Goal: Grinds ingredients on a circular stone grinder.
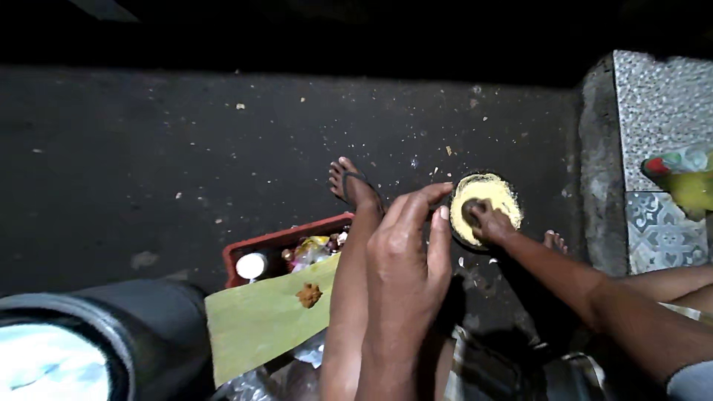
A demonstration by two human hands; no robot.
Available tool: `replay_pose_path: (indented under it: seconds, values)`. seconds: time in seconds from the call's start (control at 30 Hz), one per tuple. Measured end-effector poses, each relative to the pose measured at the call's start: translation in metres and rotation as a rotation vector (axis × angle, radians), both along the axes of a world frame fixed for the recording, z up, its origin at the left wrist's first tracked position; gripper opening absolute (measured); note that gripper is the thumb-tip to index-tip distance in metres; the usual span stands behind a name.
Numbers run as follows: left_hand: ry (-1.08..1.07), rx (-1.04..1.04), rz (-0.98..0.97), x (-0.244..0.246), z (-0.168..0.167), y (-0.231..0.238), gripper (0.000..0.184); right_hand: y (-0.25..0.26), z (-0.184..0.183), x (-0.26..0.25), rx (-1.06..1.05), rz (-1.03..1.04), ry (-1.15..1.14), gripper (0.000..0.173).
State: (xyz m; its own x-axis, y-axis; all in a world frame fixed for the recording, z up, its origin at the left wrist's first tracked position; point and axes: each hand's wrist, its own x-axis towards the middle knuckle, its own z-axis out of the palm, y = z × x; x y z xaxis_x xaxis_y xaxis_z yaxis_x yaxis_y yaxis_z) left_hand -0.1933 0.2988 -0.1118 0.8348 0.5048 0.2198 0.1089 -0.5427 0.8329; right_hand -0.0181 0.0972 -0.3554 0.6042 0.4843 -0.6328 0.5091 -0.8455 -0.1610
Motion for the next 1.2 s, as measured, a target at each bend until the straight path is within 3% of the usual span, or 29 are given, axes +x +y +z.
replay_pose_path:
  seconds: [0.1, 0.2, 0.27, 0.33, 0.4, 0.5, 0.6, 0.63, 0.77, 0.83, 0.93, 1.03, 1.1, 1.2]
  values:
    - [0.012, 0.002, -0.020, 0.001, 0.000, -0.001, 0.027, 0.024, 0.004, 0.029, 0.024, -0.261, -0.054, 0.066]
    - [-0.003, 0.017, -0.023, 0.005, 0.001, -0.004, 0.027, 0.050, 0.023, 0.040, 0.067, -0.479, 0.137, 0.070]
    - [0.007, 0.015, -0.022, 0.004, 0.001, -0.006, 0.027, 0.057, 0.026, 0.011, 0.048, -0.364, 0.160, 0.067]
    - [0.014, 0.014, -0.009, 0.003, 0.001, -0.006, 0.026, 0.052, 0.019, -0.018, -0.019, -0.099, 0.091, 0.066]
    - [0.021, 0.014, 0.004, 0.002, 0.002, -0.005, 0.026, 0.036, 0.006, -0.018, -0.020, -0.013, 0.025, 0.063]
    - [0.010, 0.017, -0.004, 0.004, 0.004, -0.002, 0.027, 0.038, 0.000, -0.002, -0.004, -0.157, -0.050, 0.068]
    - [-0.007, 0.013, -0.022, 0.006, 0.001, -0.006, 0.027, 0.058, 0.011, 0.004, 0.014, -0.387, 0.052, 0.071]
    - [-0.003, 0.013, -0.026, 0.006, 0.001, -0.007, 0.027, 0.062, 0.016, 0.001, 0.010, -0.377, 0.090, 0.070]
    - [0.001, 0.017, -0.013, 0.002, 0.000, -0.006, 0.027, 0.037, 0.016, -0.034, -0.084, 0.018, 0.102, 0.066]
    - [-0.009, 0.005, -0.009, 0.001, 0.003, -0.003, 0.027, 0.018, 0.008, -0.030, -0.072, 0.040, 0.057, 0.059]
    - [-0.010, -0.002, -0.007, 0.001, 0.005, -0.001, 0.027, 0.027, 0.005, -0.007, -0.018, -0.197, -0.033, 0.066]
    - [-0.001, -0.004, -0.030, 0.003, 0.002, -0.003, 0.027, 0.050, 0.011, 0.002, 0.001, -0.460, 0.020, 0.075]
    - [0.003, -0.003, -0.031, 0.003, 0.002, -0.003, 0.027, 0.052, 0.016, -0.010, 0.010, -0.373, 0.077, 0.072]
    - [0.002, 0.000, -0.020, 0.002, 0.003, -0.003, 0.027, 0.030, 0.009, -0.032, -0.064, -0.043, 0.078, 0.065]
